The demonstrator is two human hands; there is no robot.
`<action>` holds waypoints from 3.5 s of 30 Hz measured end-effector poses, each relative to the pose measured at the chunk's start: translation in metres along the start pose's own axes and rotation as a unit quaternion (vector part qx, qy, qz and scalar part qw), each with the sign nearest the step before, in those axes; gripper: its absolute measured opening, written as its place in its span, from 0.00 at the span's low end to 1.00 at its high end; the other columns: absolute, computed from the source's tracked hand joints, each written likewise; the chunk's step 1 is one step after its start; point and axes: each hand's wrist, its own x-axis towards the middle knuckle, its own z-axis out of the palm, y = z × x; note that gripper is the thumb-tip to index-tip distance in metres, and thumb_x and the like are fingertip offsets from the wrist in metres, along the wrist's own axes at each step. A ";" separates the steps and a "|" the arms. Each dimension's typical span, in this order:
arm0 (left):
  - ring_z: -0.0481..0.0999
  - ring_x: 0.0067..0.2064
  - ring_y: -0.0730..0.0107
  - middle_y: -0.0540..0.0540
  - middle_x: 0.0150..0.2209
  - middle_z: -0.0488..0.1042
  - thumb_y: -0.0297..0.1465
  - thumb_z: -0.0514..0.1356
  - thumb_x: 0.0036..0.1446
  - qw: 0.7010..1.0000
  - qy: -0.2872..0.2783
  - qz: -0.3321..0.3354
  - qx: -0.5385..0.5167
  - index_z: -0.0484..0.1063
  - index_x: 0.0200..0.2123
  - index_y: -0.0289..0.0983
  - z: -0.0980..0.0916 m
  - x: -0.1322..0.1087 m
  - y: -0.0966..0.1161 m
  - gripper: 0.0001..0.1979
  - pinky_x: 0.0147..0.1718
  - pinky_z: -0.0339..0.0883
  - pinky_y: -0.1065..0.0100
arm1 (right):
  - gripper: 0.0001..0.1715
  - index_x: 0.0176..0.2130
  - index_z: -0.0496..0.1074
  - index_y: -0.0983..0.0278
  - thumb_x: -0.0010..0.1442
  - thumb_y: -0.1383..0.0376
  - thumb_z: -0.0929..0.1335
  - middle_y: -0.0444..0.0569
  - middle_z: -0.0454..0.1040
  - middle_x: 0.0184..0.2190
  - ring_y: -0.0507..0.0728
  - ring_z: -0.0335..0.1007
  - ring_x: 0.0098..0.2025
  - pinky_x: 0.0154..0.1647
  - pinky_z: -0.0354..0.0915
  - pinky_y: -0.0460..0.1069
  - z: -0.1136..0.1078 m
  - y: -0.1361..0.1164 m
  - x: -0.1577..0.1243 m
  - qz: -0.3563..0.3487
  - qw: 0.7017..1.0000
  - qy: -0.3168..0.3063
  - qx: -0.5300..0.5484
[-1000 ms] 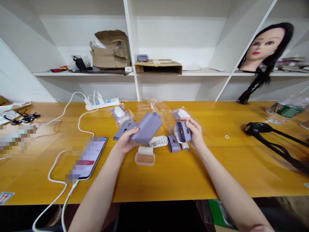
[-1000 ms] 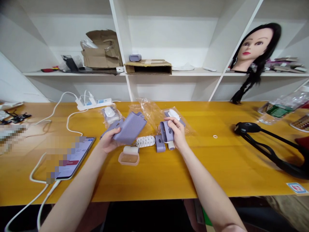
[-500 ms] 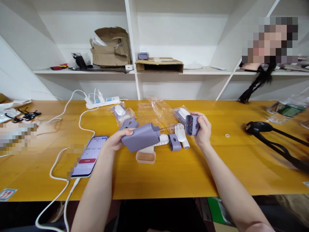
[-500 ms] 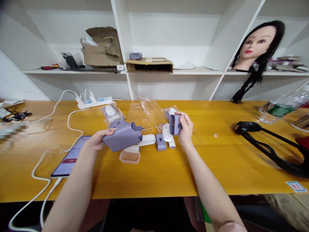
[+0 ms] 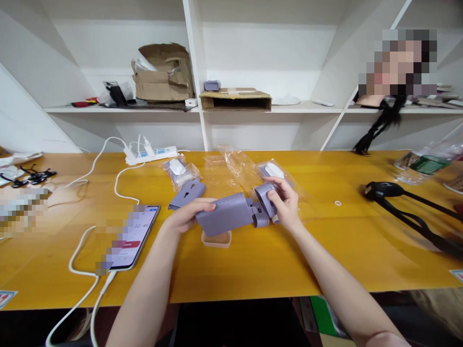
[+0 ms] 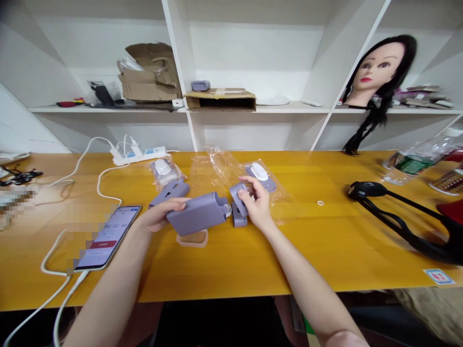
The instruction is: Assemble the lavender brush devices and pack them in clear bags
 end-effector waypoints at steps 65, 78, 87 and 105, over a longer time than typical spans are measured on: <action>0.71 0.45 0.61 0.47 0.46 0.74 0.39 0.62 0.48 0.991 -0.045 0.010 0.125 0.70 0.48 0.40 0.041 0.000 -0.005 0.22 0.43 0.61 0.66 | 0.21 0.51 0.71 0.56 0.57 0.59 0.66 0.47 0.76 0.45 0.58 0.69 0.50 0.54 0.62 0.57 0.018 -0.020 -0.018 0.262 0.921 -0.222 0.186; 0.71 0.41 0.65 0.47 0.42 0.74 0.32 0.64 0.45 0.993 -0.062 0.030 0.092 0.68 0.49 0.39 0.047 0.001 -0.004 0.24 0.40 0.62 0.66 | 0.19 0.51 0.72 0.55 0.62 0.59 0.62 0.46 0.74 0.46 0.58 0.67 0.49 0.54 0.60 0.56 0.026 -0.022 -0.026 0.108 0.983 -0.150 0.010; 0.71 0.46 0.59 0.43 0.47 0.73 0.35 0.67 0.43 0.994 -0.027 0.066 0.087 0.68 0.48 0.37 0.053 0.005 -0.007 0.27 0.44 0.63 0.63 | 0.21 0.56 0.66 0.53 0.64 0.60 0.59 0.47 0.69 0.53 0.59 0.64 0.54 0.57 0.58 0.57 0.026 -0.029 -0.032 0.011 0.985 -0.167 -0.049; 0.75 0.41 0.63 0.41 0.49 0.73 0.31 0.66 0.44 0.989 0.045 0.129 0.061 0.49 0.64 0.40 0.062 0.003 -0.001 0.44 0.42 0.66 0.62 | 0.24 0.55 0.66 0.55 0.60 0.58 0.61 0.49 0.63 0.51 0.60 0.58 0.56 0.59 0.54 0.58 0.028 -0.028 -0.030 0.088 0.978 -0.191 0.007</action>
